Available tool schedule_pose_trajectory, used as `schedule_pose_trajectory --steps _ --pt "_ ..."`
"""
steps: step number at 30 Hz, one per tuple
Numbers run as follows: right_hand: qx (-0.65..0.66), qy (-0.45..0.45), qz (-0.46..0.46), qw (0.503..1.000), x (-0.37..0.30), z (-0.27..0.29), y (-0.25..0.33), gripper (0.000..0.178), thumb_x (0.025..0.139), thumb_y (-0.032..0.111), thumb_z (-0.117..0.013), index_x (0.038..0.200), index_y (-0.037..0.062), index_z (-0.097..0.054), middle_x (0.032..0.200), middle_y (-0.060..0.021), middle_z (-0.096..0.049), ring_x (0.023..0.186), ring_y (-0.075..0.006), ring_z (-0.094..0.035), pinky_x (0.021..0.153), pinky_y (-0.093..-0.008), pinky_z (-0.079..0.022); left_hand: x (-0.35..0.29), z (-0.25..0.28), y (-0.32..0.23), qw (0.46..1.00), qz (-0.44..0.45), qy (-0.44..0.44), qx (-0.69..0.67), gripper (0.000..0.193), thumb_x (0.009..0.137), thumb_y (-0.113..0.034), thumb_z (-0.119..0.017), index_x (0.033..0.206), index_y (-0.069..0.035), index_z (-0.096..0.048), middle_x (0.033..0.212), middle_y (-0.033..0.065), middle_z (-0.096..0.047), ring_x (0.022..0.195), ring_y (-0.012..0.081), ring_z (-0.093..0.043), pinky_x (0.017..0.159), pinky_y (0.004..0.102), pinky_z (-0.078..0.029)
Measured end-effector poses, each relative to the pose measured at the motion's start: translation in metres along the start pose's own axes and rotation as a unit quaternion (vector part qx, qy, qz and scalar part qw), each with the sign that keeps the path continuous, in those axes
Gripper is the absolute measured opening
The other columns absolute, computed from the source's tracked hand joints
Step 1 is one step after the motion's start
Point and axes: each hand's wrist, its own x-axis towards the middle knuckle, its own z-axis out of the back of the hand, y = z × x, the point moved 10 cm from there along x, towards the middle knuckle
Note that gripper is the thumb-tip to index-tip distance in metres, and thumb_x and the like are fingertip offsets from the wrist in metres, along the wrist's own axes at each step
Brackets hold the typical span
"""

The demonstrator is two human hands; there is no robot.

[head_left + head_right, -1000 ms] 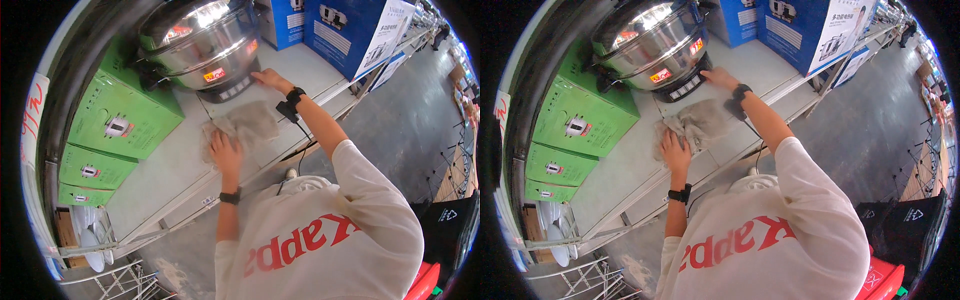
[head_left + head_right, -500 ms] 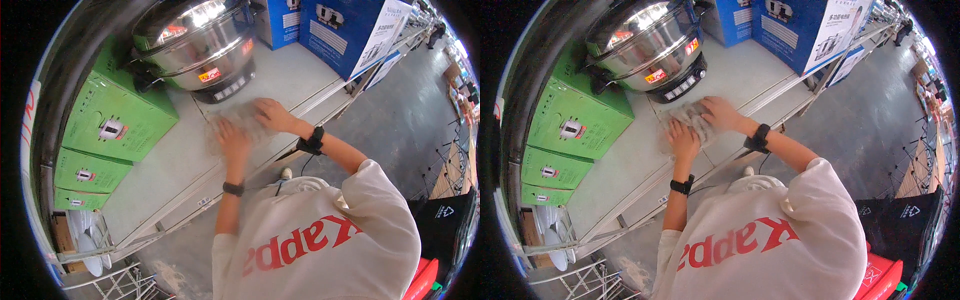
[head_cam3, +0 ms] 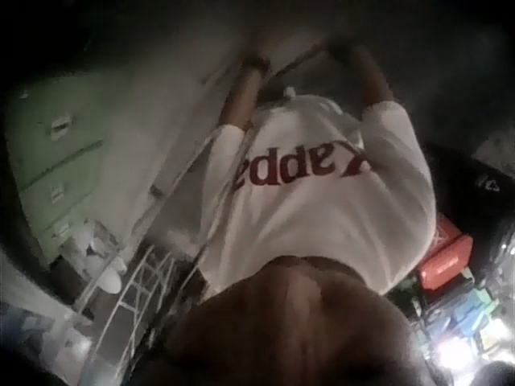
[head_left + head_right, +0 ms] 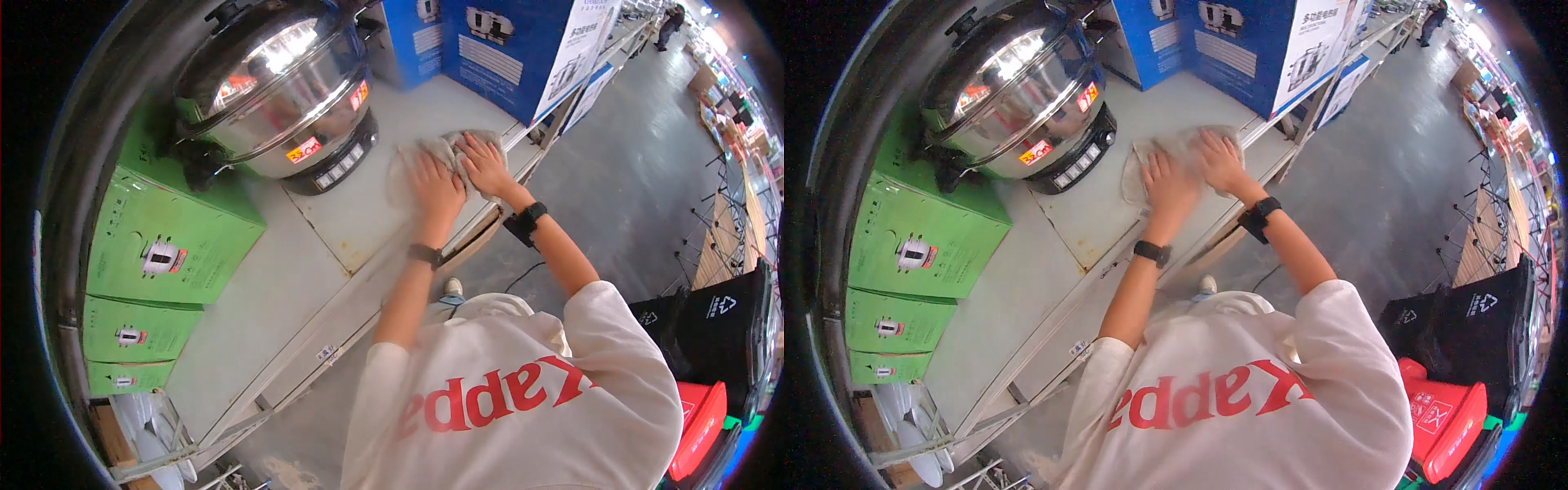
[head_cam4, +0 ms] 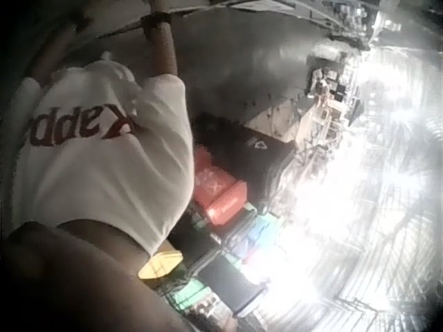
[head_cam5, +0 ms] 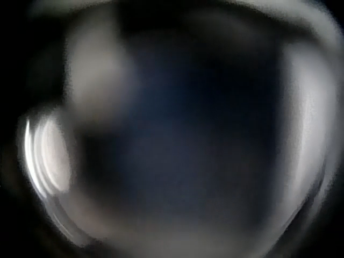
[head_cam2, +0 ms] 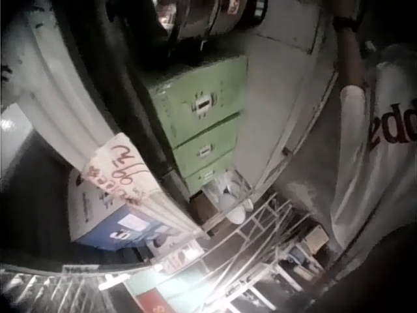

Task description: The person uses a cloth to wipe the top lids of green, red, and black waste bins, then cleans a shelf surface below packaged goods, and finally wipes a black slatted table surface.

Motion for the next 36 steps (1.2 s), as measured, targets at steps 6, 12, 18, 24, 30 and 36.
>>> schedule_pose_trajectory --steps 6,12,18,24,30,36 --pt "-0.098 0.094 -0.031 0.99 0.017 -0.012 0.053 0.044 0.084 0.039 -0.035 0.113 0.0092 -0.049 0.131 -0.0106 -0.033 0.123 -0.0278 -0.026 0.099 -0.0449 -0.016 -0.033 0.027 0.035 0.998 0.053 0.025 -0.025 0.049 0.078 -0.032 -0.045 0.116 0.0 -0.043 0.128 0.0175 -0.035 0.123 0.0268 -0.027 0.097 0.0497 -0.017" --pt "-0.012 0.052 0.111 0.992 0.0 -0.066 0.159 0.054 0.082 0.047 -0.033 0.114 0.0059 -0.048 0.127 -0.0138 -0.038 0.12 -0.0283 -0.03 0.099 -0.0483 -0.015 -0.118 0.08 0.113 0.985 0.144 0.093 0.016 0.046 0.081 -0.03 -0.045 0.117 -0.002 -0.042 0.132 0.0181 -0.029 0.124 0.0286 -0.023 0.097 0.0493 -0.018" --pt "0.075 0.008 0.201 0.977 -0.028 -0.074 0.23 0.052 0.081 0.042 -0.039 0.112 0.0009 -0.047 0.126 -0.016 -0.038 0.119 -0.0296 -0.032 0.099 -0.0469 -0.018 -0.17 0.125 0.155 0.965 0.244 0.089 -0.033 0.05 0.079 -0.031 -0.049 0.119 -0.002 -0.039 0.13 0.0191 -0.031 0.124 0.0321 -0.022 0.098 0.0499 -0.014" --pt "0.093 0.054 0.216 0.97 -0.025 -0.089 0.232 0.054 0.083 0.043 -0.034 0.117 0.0029 -0.044 0.13 -0.0143 -0.032 0.123 -0.0277 -0.026 0.102 -0.0448 -0.012 -0.167 0.112 0.147 0.969 0.205 0.1 0.1 0.05 0.081 -0.025 -0.043 0.121 0.004 -0.035 0.13 0.0204 -0.029 0.124 0.0307 -0.021 0.098 0.047 -0.014" --pt "0.127 0.1 0.192 0.968 -0.019 -0.067 0.196 0.047 0.083 0.038 -0.038 0.116 0.0061 -0.046 0.127 -0.0112 -0.037 0.12 -0.0242 -0.031 0.101 -0.0417 -0.018 -0.134 0.083 0.126 0.967 0.193 0.087 0.144 0.051 0.078 -0.022 -0.042 0.116 0.012 -0.036 0.126 0.0252 -0.032 0.124 0.0343 -0.02 0.099 0.0459 -0.014" --pt "0.071 -0.022 0.134 0.988 -0.008 -0.046 0.121 0.041 0.081 0.035 -0.043 0.109 0.007 -0.051 0.122 -0.0111 -0.043 0.115 -0.0232 -0.038 0.098 -0.0407 -0.024 -0.083 0.035 0.076 0.971 0.128 0.13 0.156 0.054 0.08 -0.028 -0.039 0.115 0.013 -0.037 0.125 0.0272 -0.032 0.123 0.0377 -0.019 0.099 0.0479 -0.015"
